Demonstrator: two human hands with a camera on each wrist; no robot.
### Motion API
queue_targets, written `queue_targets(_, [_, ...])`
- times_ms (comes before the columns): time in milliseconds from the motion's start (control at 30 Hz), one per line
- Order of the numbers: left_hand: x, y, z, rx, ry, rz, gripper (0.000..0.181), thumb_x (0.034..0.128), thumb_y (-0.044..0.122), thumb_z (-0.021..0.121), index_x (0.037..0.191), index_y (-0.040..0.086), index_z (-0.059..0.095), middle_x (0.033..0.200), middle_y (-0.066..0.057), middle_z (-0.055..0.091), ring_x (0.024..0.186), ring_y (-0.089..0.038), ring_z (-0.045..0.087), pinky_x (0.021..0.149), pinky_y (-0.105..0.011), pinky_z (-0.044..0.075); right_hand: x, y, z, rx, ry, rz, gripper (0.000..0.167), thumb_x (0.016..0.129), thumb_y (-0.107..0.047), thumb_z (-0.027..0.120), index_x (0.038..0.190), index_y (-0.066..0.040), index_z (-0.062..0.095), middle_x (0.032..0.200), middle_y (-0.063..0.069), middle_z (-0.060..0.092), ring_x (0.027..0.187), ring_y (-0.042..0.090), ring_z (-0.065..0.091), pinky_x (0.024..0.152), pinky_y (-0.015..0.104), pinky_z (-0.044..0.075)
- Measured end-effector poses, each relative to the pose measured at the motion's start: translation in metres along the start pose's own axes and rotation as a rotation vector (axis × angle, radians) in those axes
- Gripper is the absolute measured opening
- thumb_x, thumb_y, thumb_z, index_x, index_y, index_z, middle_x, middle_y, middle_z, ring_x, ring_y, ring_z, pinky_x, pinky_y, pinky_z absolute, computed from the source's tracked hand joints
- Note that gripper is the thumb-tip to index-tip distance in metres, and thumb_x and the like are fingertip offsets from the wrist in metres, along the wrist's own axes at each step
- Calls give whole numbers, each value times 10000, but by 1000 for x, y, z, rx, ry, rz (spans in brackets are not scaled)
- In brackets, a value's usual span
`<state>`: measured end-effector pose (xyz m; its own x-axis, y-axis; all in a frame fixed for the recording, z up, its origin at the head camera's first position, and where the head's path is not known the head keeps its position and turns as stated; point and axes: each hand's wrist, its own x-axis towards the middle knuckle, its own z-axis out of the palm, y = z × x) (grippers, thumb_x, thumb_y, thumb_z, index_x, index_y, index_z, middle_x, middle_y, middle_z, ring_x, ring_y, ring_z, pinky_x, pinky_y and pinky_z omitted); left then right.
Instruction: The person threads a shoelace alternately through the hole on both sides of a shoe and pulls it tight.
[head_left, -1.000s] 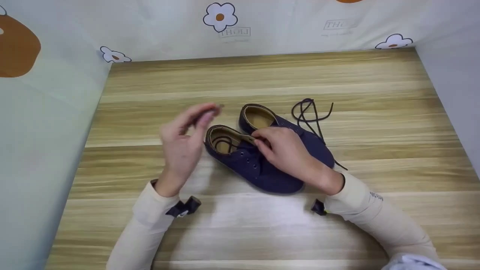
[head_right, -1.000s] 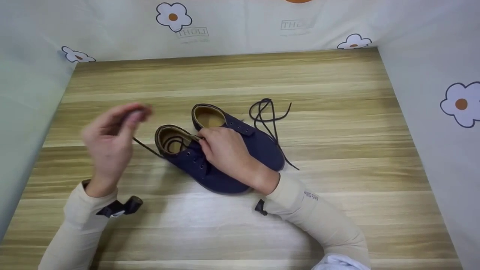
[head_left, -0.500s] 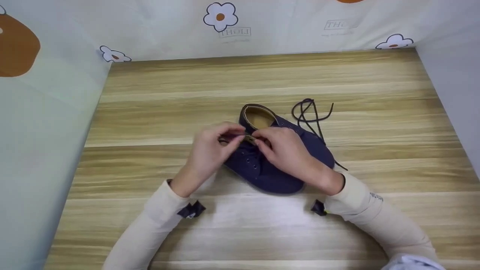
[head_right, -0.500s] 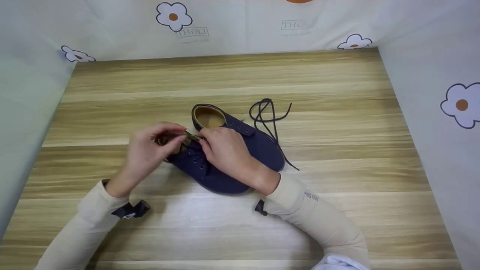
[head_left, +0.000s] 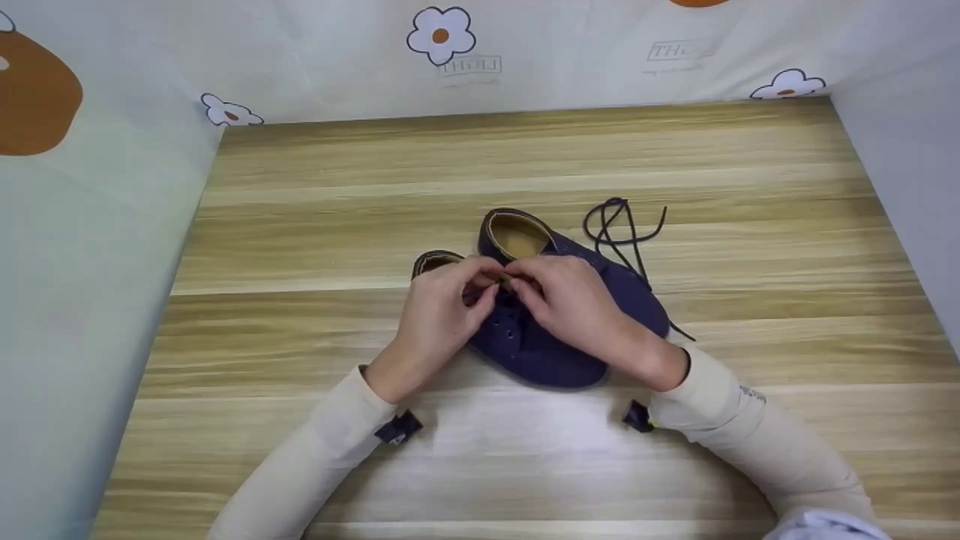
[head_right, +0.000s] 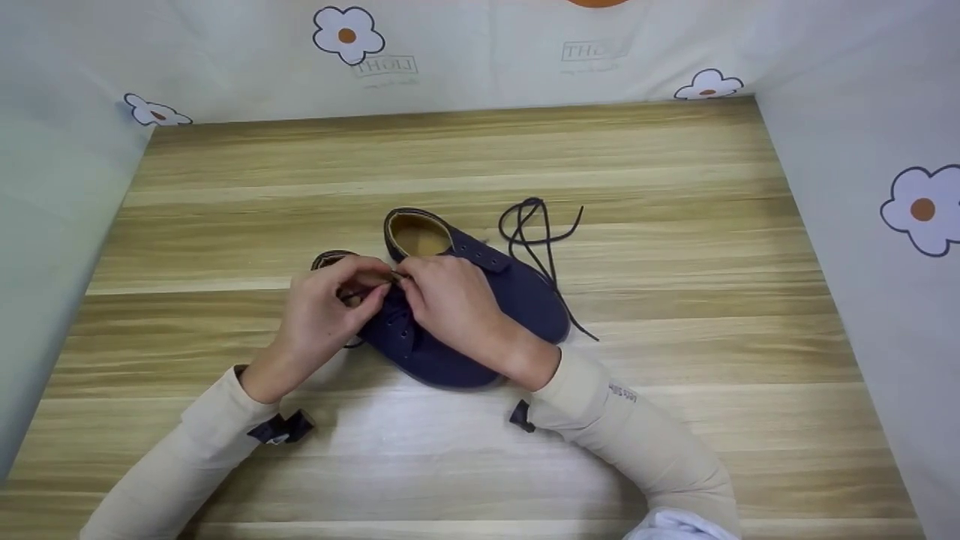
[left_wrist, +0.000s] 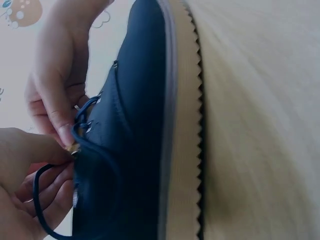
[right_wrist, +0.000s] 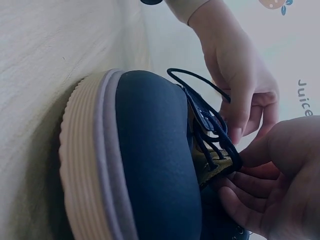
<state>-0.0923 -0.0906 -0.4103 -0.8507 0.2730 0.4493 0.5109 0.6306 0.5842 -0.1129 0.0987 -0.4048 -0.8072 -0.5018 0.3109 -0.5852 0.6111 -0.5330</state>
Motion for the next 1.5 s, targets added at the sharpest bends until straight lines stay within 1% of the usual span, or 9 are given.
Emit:
queue_targets(233, [0,4,8,221,43,-2,226,860,123,727,1085,129,706,833,-9,741,746,-149,690,676,-325,560,-1,-1,-2,19,2,21,192,950,-159,641,1107,-83,722,984,61,770,820,166,724,730,342,571])
queue_targets(467, [11,-1,-3,327,-164,-65,195,924,274,685,1063,145,731,965,-59,628,888,-262,511,789,-385,441,-3,-1,-2,43,-18,62,128,910,-142,687,1013,-84,639,876,49,756,765,139,723,691,305,578])
queue_targets(600, [19,-9,-10,306,-306,30,162,939,254,664,1041,139,716,1085,-83,549,991,-285,437,858,-436,377,-5,-1,-2,24,-22,46,92,890,-159,714,935,-106,654,838,32,751,742,133,713,677,302,565])
queue_targets(767, [23,-14,-12,118,-429,70,165,983,169,587,1080,110,707,1140,-75,584,1050,-280,447,939,-471,362,-5,0,0,40,-17,38,71,889,-168,719,900,-113,676,823,22,754,722,119,710,649,280,561])
queue_targets(967, [24,-19,-13,-36,-452,-1,151,954,140,624,1054,140,737,1050,-44,610,1056,-258,461,960,-452,354,-6,1,1,48,-12,29,60,890,-166,715,887,-113,686,806,20,757,702,115,708,629,276,554])
queue_targets(1100, [27,-23,-14,-12,-453,92,141,946,147,638,1060,141,720,1052,-27,627,1040,-232,496,948,-395,418,-6,1,1,54,-16,34,52,889,-161,713,882,-114,690,792,16,756,691,114,704,619,274,545])
queue_targets(1267, [28,-29,-11,83,-350,231,157,903,256,700,1016,150,717,995,-10,624,944,-195,528,820,-334,500,-6,1,2,68,-30,47,50,894,-158,703,878,-115,684,790,12,753,690,115,699,622,270,541])
queue_targets(1400, [30,-31,-9,143,-357,238,212,911,344,674,994,165,753,986,-9,602,933,-198,497,783,-336,491,-6,1,1,61,-22,49,48,891,-155,704,874,-117,680,787,11,751,690,115,698,625,274,544])
queue_targets(1500, [32,-33,-9,88,-421,192,245,930,353,648,1001,150,766,1025,-20,612,971,-201,493,837,-345,473,-6,1,1,56,-15,49,54,890,-160,708,870,-117,682,783,11,750,687,113,697,623,272,544])
